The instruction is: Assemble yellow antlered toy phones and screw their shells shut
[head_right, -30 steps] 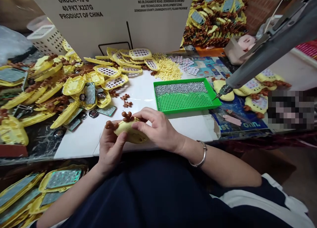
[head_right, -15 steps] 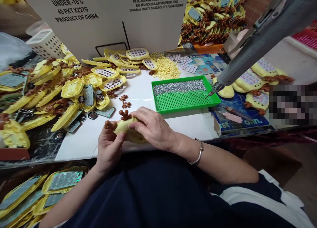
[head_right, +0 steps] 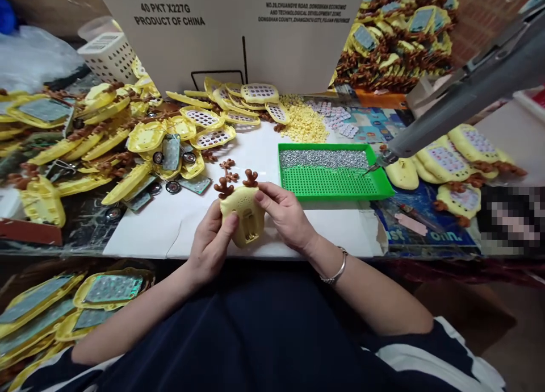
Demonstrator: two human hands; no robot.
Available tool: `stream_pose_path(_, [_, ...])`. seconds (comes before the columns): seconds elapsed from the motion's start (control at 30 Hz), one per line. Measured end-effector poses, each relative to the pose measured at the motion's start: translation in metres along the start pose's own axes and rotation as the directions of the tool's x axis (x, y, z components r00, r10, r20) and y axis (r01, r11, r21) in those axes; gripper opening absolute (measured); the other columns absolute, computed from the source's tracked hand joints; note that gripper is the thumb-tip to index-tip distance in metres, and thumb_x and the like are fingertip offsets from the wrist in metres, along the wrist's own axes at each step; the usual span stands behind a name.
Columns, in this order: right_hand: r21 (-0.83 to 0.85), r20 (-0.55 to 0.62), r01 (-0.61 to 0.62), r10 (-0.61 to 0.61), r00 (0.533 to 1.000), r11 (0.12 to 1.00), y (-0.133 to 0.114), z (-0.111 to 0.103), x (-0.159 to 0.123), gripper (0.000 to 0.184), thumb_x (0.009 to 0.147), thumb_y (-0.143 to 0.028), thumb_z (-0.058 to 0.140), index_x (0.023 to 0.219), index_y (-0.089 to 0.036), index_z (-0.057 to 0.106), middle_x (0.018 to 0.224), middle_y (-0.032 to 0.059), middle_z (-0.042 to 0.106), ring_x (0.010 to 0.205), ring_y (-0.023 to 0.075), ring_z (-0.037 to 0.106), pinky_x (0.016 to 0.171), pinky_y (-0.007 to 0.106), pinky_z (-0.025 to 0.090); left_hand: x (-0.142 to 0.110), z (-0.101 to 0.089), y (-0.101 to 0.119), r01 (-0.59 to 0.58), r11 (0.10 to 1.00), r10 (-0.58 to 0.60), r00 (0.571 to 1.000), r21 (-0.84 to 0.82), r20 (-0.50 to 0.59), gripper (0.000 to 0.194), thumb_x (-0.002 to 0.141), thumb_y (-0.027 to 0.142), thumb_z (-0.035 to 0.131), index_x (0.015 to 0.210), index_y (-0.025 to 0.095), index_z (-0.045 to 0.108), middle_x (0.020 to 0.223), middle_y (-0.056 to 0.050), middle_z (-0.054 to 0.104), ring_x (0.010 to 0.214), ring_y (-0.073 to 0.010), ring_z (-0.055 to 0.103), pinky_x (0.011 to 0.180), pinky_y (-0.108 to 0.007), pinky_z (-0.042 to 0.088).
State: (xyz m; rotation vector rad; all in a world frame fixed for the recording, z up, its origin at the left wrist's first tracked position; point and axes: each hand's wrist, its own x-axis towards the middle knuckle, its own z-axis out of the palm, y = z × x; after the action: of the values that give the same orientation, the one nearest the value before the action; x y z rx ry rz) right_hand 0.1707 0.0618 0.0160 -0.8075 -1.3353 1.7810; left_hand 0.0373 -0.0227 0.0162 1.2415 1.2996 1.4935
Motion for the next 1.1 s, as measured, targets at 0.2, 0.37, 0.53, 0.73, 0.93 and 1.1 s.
stream_pose_path(0.2, [-0.156, 0.013, 0.001, 0.001, 1.0, 0.988, -0.007, 0.001, -0.004, 0.044, 0.073, -0.058, 0.073, 0.099, -0.022, 0.07, 0.11, 0.0054, 0.071, 0.107, 0.0192, 0.063, 0.104, 0.037, 0.046, 0.002, -0.003, 0.003, -0.063, 0.987, 0.065, 0.998, 0.145, -0.01, 0.023, 0.087, 0.03, 0.058, 0.106, 0.019, 0.063, 0.092, -0.005, 0.071, 0.076, -0.021, 0.066, 0.071, -0.032, 0.049])
stream_pose_path(0.37, [-0.311, -0.02, -0.038, 0.033, 0.999, 0.95, -0.027, 0.011, -0.01, 0.077, 0.059, -0.044, 0.085, 0.125, -0.022, 0.052, 0.124, 0.0078, 0.061, 0.114, 0.0209, 0.06, 0.1, 0.036, 0.049, 0.002, -0.005, 0.003, -0.269, 0.879, 0.254, 0.963, 0.395, 0.091, 0.031, 0.09, 0.024, 0.049, 0.119, 0.016, 0.056, 0.102, -0.011, 0.072, 0.076, -0.0214, 0.069, 0.068, -0.03, 0.052])
stream_pose_path(0.53, [-0.337, -0.047, -0.027, 0.012, 0.999, 0.941, -0.033, 0.021, -0.014, 0.063, 0.061, -0.043, 0.082, 0.111, -0.024, 0.05, 0.109, 0.0041, 0.061, 0.104, 0.0191, 0.06, 0.093, 0.036, 0.052, 0.004, -0.004, 0.006, -0.46, 0.71, 0.403, 0.886, 0.533, 0.228, 0.036, 0.094, 0.017, 0.042, 0.129, 0.011, 0.042, 0.116, -0.016, 0.069, 0.094, -0.02, 0.071, 0.073, -0.027, 0.056])
stream_pose_path(0.73, [-0.212, -0.095, -0.011, -0.009, 0.995, 0.977, -0.024, 0.023, -0.012, 0.05, 0.061, -0.038, 0.082, 0.089, -0.025, 0.043, 0.095, -0.0004, 0.06, 0.091, 0.0149, 0.06, 0.084, 0.031, 0.053, 0.006, -0.005, 0.008, -0.44, 0.69, 0.368, 0.897, 0.575, 0.244, 0.028, 0.093, 0.018, 0.043, 0.121, 0.015, 0.044, 0.103, -0.011, 0.071, 0.084, -0.0176, 0.071, 0.069, -0.025, 0.055])
stream_pose_path(0.93, [-0.512, -0.037, 0.086, -0.122, 0.992, 0.855, -0.04, 0.013, -0.01, 0.071, 0.062, -0.042, 0.08, 0.121, -0.025, 0.043, 0.131, 0.0096, 0.051, 0.121, 0.0244, 0.051, 0.104, 0.043, 0.044, 0.004, -0.013, 0.022, -0.242, 0.86, 0.133, 0.957, 0.45, 0.259, 0.019, 0.095, 0.027, 0.043, 0.108, 0.016, 0.052, 0.083, -0.002, 0.067, 0.068, -0.0127, 0.061, 0.063, -0.023, 0.046])
stream_pose_path(1.1, [-0.692, 0.235, 0.148, 0.026, 0.972, 0.707, -0.055, 0.003, -0.027, 0.024, 0.071, -0.034, 0.076, 0.084, -0.019, 0.063, 0.092, 0.0048, 0.067, 0.091, 0.0189, 0.061, 0.081, 0.032, 0.051, -0.007, -0.024, 0.038, 0.046, 0.921, -0.25, 0.83, 0.386, 0.499, 0.025, 0.095, 0.037, 0.046, 0.092, 0.015, 0.058, 0.073, 0.002, 0.058, 0.064, -0.0111, 0.05, 0.058, -0.023, 0.04])
